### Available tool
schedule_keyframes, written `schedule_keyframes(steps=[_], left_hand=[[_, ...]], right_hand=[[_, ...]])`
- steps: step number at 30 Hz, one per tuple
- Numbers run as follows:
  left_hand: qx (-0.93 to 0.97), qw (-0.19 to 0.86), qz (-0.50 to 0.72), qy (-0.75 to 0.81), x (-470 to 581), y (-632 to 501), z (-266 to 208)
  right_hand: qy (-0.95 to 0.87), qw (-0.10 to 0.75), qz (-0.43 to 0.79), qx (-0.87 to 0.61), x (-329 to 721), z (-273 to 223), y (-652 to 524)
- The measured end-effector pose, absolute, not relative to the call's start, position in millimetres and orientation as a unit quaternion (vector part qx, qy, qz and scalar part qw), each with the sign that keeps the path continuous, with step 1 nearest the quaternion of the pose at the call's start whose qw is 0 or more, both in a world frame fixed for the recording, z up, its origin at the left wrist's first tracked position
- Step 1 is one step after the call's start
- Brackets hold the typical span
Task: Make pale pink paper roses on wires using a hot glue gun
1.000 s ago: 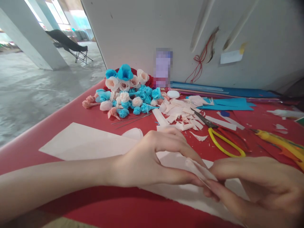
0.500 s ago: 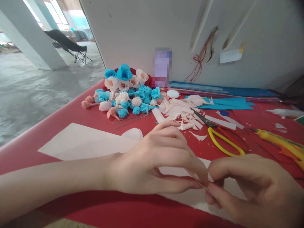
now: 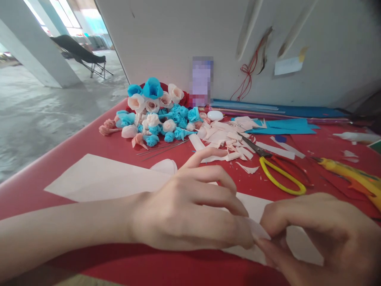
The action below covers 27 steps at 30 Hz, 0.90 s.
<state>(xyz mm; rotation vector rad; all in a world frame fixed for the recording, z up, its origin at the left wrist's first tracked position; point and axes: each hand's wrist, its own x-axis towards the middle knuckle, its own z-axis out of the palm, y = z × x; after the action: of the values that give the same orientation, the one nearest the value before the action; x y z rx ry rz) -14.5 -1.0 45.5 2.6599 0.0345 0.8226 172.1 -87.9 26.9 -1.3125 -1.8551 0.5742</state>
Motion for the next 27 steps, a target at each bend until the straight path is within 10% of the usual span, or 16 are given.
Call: schedule_keyframes(steps=[27], left_hand=[[0.945, 0.095, 0.312, 0.023, -14, -4, 47]], right_hand=[[-0.831, 0.32, 0.163, -0.425, 188, 35, -87]])
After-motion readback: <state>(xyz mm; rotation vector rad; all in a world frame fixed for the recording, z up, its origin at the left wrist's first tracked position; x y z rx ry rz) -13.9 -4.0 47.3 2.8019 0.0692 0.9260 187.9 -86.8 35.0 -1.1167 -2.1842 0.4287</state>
